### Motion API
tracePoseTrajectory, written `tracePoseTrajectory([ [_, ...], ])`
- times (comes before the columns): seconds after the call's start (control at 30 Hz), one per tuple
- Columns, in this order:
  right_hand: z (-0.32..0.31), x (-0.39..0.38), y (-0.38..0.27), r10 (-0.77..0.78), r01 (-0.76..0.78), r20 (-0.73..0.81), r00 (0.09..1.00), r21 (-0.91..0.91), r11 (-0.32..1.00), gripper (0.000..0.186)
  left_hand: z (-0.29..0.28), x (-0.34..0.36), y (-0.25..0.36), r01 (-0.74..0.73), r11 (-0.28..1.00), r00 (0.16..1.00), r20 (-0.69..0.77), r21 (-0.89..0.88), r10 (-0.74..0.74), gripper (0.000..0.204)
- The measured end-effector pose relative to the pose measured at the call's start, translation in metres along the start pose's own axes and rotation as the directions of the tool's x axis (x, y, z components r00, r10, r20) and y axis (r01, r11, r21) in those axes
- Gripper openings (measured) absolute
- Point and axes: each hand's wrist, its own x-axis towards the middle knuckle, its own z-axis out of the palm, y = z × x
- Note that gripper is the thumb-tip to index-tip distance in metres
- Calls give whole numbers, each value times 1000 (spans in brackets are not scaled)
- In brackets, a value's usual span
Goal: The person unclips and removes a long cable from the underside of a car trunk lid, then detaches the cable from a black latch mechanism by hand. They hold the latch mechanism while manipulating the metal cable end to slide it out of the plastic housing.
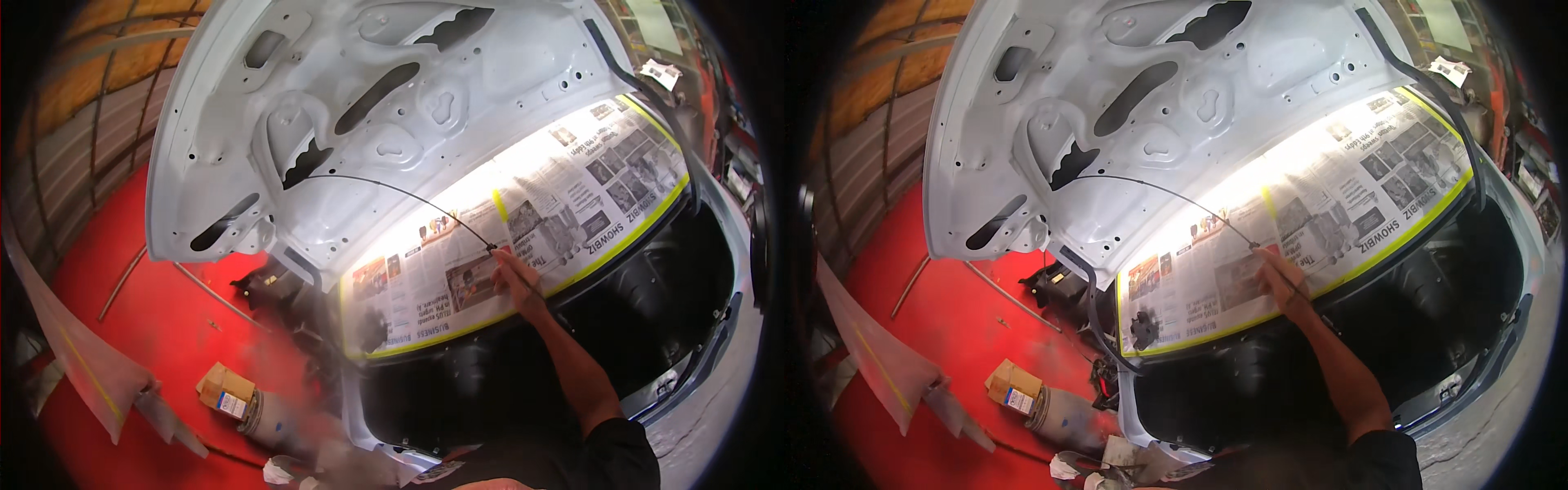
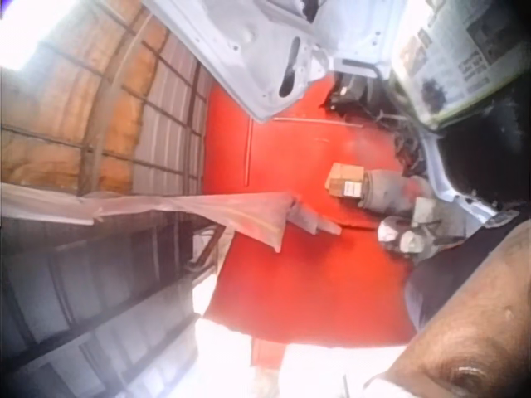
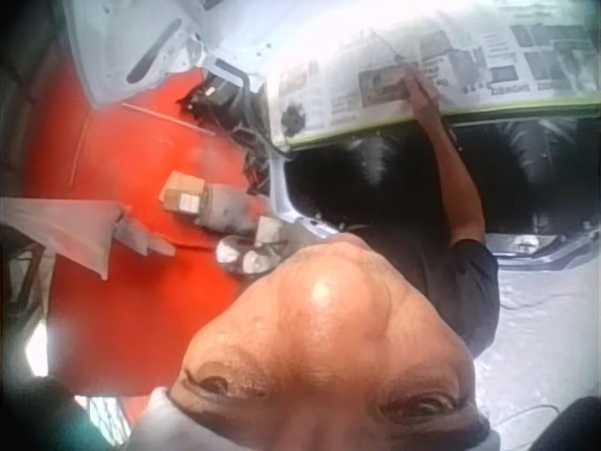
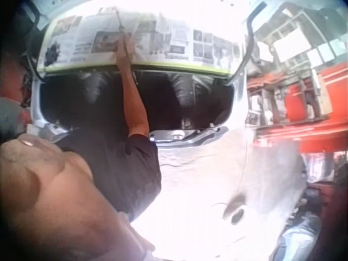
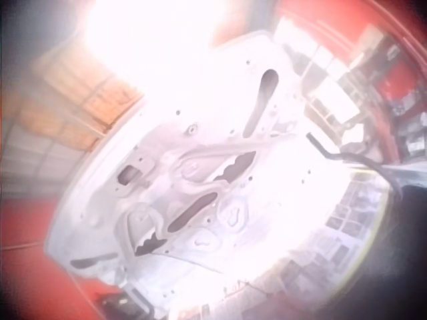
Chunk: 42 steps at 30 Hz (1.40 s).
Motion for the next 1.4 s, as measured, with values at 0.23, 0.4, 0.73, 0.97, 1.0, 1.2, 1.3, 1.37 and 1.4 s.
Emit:
tracePoseTrajectory([
  [0.23,-1,0,8,-23,24,23,999,-43,999,36,0,0,-4,-2,1000,1000,-4,-7,2,45],
  [0.4,3,-2,6,16,-16,3,1000,-32,999,37,0,4,-6,-8,1000,1000,-3,-11,8,45],
  [0.73,4,-3,-6,8,-8,-3,1000,-26,1000,37,-5,14,-9,-32,999,999,-1,10,32,44],
  [0.97,5,-4,-3,0,0,-1,1000,-62,998,36,-6,14,-12,-41,999,999,0,9,41,44],
  [1.0,3,-3,0,-13,13,-4,1000,-56,998,37,-6,16,-12,-42,999,999,1,10,42,44],
  [1.2,2,-2,-4,-11,11,-2,1000,-75,997,37,-4,19,-15,-61,998,998,4,15,60,43],
  [1.3,4,-2,-3,-15,15,2,1000,-105,994,37,-4,22,-19,-74,997,997,9,18,74,43],
  [1.37,4,-3,-4,-6,7,9,1000,-107,994,36,-3,25,-20,-83,996,996,11,15,83,43],
  [1.4,4,-3,-3,-5,4,-1,1000,-115,993,36,-3,27,-21,-87,996,996,10,13,87,43],
])
